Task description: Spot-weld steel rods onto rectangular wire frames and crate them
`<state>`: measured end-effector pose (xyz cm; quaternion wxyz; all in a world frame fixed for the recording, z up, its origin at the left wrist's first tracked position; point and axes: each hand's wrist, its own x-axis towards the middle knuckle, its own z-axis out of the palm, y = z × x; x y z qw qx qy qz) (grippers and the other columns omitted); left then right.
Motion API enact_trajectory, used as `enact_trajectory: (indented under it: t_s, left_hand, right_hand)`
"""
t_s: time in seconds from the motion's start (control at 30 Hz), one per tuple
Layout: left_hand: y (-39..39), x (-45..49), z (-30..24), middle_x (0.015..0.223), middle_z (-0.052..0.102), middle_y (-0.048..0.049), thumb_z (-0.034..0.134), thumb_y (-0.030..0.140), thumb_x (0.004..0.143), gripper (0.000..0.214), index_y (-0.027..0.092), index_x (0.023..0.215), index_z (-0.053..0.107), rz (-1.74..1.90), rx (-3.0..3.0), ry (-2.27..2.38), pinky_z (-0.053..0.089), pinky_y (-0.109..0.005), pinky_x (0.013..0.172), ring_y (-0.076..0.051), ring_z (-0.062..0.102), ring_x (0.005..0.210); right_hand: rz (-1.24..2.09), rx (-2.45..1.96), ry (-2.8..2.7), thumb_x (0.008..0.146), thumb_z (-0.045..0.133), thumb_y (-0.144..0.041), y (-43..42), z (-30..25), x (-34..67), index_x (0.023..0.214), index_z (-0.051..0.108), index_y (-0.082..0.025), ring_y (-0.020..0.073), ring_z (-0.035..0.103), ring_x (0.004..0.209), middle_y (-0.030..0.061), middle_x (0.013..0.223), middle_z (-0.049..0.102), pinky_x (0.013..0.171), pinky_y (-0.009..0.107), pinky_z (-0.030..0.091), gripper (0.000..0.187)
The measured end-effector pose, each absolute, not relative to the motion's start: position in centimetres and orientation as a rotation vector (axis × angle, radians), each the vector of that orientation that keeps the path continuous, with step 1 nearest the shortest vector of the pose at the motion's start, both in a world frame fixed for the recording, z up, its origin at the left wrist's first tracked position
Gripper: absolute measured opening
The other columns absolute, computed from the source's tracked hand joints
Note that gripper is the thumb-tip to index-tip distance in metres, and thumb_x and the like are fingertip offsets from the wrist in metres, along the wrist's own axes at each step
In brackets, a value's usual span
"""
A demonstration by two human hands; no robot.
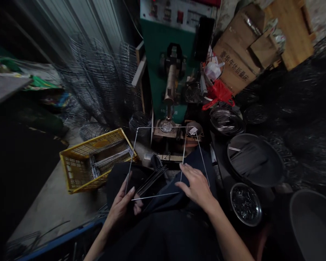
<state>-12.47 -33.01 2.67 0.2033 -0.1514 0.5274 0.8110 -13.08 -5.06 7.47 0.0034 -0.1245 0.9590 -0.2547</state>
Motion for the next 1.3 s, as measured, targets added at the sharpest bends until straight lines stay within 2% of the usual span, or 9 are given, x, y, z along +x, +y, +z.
enact_trajectory:
  t_s: [0.13, 0.23, 0.47, 0.6, 0.9, 1.3]
  left_hand:
    - [-32.6, -12.1, 4.1, 0.054, 0.063, -0.0008, 0.064, 0.045, 0.084, 0.097, 0.025, 0.154, 0.001, 2.259, -0.440, 1.481, 0.042, -0.020, 0.036, -0.017, 0.057, 0.038]
    - [-32.4, -11.9, 5.0, 0.053, 0.063, 0.0000, 0.065, 0.044, 0.083, 0.098, 0.024, 0.154, 0.000, 2.286, -0.422, 1.487, 0.043, -0.020, 0.036, -0.016, 0.056, 0.037]
    - [-32.2, -11.8, 5.4, 0.054, 0.064, -0.0014, 0.062, 0.044, 0.086, 0.093, 0.026, 0.154, 0.002, 2.312, -0.392, 1.497, 0.043, -0.021, 0.036, -0.017, 0.056, 0.037]
    - [-32.3, -12.1, 5.0, 0.054, 0.064, -0.0014, 0.058, 0.043, 0.088, 0.086, 0.028, 0.154, 0.004, 2.314, -0.376, 1.489, 0.044, -0.021, 0.037, -0.017, 0.057, 0.038]
    - [-31.9, -13.1, 4.5, 0.054, 0.064, -0.0029, 0.057, 0.042, 0.089, 0.087, 0.025, 0.154, 0.001, 2.329, -0.329, 1.453, 0.045, -0.021, 0.036, -0.017, 0.056, 0.037]
    - [-31.8, -14.1, 4.8, 0.056, 0.065, -0.0024, 0.058, 0.040, 0.090, 0.090, 0.026, 0.154, -0.004, 2.316, -0.354, 1.471, 0.046, -0.023, 0.037, -0.018, 0.057, 0.038]
  right_hand:
    - [-0.926, -0.547, 2.821, 0.084, 0.070, -0.032, -6.7, 7.3, -12.3, 0.148, 0.038, -0.025, 0.0228, 0.049, 0.130, 0.0063, 0.144, 0.049, 0.107, 0.037, 0.044, 0.072]
    - [-0.941, -0.547, 2.782, 0.079, 0.075, -0.029, -7.5, 7.3, -12.2, 0.147, 0.039, -0.025, 0.0226, 0.051, 0.128, 0.0065, 0.143, 0.050, 0.106, 0.035, 0.046, 0.076]
    - [-0.894, -0.626, 2.775, 0.077, 0.077, -0.022, -6.8, 7.5, -12.5, 0.147, 0.038, -0.029, 0.0229, 0.051, 0.128, 0.0055, 0.143, 0.050, 0.106, 0.035, 0.045, 0.080]
    - [-0.897, -0.646, 2.772, 0.076, 0.077, -0.017, -6.6, 7.5, -12.8, 0.148, 0.037, -0.028, 0.0225, 0.051, 0.128, 0.0053, 0.143, 0.050, 0.107, 0.035, 0.045, 0.083]
    - [-0.949, -0.662, 2.763, 0.072, 0.078, -0.010, -6.0, 7.3, -13.7, 0.147, 0.038, -0.026, 0.0222, 0.052, 0.127, 0.0069, 0.141, 0.053, 0.107, 0.033, 0.044, 0.087]
    - [-0.978, -0.632, 2.750, 0.074, 0.076, -0.010, -5.6, 7.2, -14.7, 0.147, 0.039, -0.028, 0.0221, 0.051, 0.128, 0.0050, 0.142, 0.051, 0.108, 0.033, 0.044, 0.084]
